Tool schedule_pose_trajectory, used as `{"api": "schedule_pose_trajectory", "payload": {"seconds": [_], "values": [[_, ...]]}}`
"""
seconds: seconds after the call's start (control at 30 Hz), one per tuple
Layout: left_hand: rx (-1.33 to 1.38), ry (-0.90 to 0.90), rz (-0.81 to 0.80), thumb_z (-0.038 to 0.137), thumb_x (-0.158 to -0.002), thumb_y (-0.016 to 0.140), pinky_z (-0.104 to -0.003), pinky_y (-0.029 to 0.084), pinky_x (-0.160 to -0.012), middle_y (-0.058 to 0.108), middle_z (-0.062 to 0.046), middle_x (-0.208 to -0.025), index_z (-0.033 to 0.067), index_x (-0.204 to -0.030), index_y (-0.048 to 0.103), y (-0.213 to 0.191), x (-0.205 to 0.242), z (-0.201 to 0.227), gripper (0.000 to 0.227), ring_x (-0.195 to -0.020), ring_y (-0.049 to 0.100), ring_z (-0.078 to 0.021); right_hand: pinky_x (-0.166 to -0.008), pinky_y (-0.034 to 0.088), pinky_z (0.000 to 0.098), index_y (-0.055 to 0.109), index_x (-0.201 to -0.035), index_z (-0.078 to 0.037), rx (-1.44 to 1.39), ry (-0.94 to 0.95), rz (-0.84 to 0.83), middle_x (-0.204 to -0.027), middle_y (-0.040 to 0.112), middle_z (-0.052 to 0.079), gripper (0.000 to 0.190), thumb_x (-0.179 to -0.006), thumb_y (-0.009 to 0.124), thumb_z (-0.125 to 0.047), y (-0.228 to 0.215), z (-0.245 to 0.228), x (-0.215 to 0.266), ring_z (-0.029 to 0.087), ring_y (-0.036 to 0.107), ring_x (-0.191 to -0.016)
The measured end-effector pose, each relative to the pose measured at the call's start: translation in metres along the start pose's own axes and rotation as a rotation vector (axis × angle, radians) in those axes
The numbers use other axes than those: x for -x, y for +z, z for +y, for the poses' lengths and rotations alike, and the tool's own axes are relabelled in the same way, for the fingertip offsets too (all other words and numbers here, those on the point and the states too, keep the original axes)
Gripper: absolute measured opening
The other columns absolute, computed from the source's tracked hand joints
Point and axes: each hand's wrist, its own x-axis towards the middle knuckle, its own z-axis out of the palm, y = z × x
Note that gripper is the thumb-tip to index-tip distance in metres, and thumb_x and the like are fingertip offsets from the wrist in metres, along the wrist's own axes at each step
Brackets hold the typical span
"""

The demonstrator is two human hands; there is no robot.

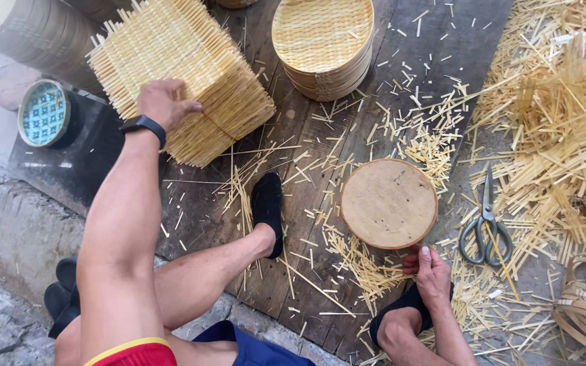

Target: The person sits on the floor and repeatedly assembles small round bamboo baskets. They place a circular bamboo frame onto a flat woven mat, press it down, and then use shears to trim the excess mat material around the frame's edge. The finished baskets are stacked nearby.

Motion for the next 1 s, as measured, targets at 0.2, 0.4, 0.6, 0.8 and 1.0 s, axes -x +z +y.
{"api": "schedule_pose_trajectory", "payload": {"seconds": [0.2, 0.4, 0.6, 0.8, 1.0], "values": [[-0.115, 0.348, 0.194, 0.021, -0.113, 0.068, -0.041, 0.051, -0.071, 0.064, -0.015, -0.073, 0.0044, -0.086, 0.068, -0.036, 0.02, -0.001, 0.032, -0.066, 0.06, -0.0249, -0.062, 0.058, 0.0313, 0.067, -0.117, 0.004, 0.043, 0.011, 0.013, -0.082, 0.07, 0.013, 0.045, -0.108, 0.049, -0.036, -0.002, -0.006, 0.003, 0.019, 0.068, -0.067], [-0.096, 0.287, -0.028, 0.046, -0.095, 0.075, -0.045, 0.057, -0.084, 0.075, -0.017, -0.109, 0.0122, -0.133, 0.068, -0.014, 0.058, 0.03, 0.052, -0.095, 0.071, -0.0295, -0.063, 0.058, 0.0317, 0.067, -0.118, 0.006, 0.05, -0.005, 0.015, -0.084, 0.069, 0.014, 0.044, -0.11, 0.049, -0.033, 0.002, -0.008, 0.006, 0.018, 0.067, -0.069], [-0.272, 0.111, -0.198, 0.07, -0.057, 0.085, -0.051, 0.025, -0.118, 0.024, -0.027, -0.162, 0.0081, -0.155, 0.042, 0.009, 0.043, 0.016, 0.124, -0.149, 0.021, -0.0457, -0.064, 0.059, 0.0311, 0.066, -0.119, 0.006, 0.055, -0.01, -0.001, -0.084, 0.07, 0.013, 0.043, -0.11, 0.048, -0.032, -0.001, -0.014, 0.006, 0.018, 0.068, -0.069], [-0.123, 0.3, -0.184, 0.065, -0.072, 0.085, -0.05, 0.029, -0.12, 0.033, -0.031, -0.159, 0.0095, -0.152, 0.049, 0.004, 0.037, -0.016, 0.103, -0.148, 0.029, -0.0464, -0.063, 0.058, 0.0328, 0.066, -0.118, 0.007, 0.067, 0.005, 0.007, -0.084, 0.069, 0.015, 0.043, -0.111, 0.048, -0.032, 0.001, -0.012, 0.007, 0.02, 0.067, -0.067], [-0.089, 0.391, 0.202, 0.009, -0.101, 0.06, -0.043, 0.06, -0.085, 0.075, -0.019, -0.103, 0.0118, -0.137, 0.066, -0.062, 0.058, 0.01, 0.036, -0.092, 0.074, -0.0343, -0.064, 0.059, 0.0321, 0.066, -0.119, 0.006, 0.069, -0.011, 0.006, -0.084, 0.069, 0.015, 0.043, -0.11, 0.047, -0.032, -0.003, -0.01, 0.007, 0.02, 0.068, -0.069]]}}
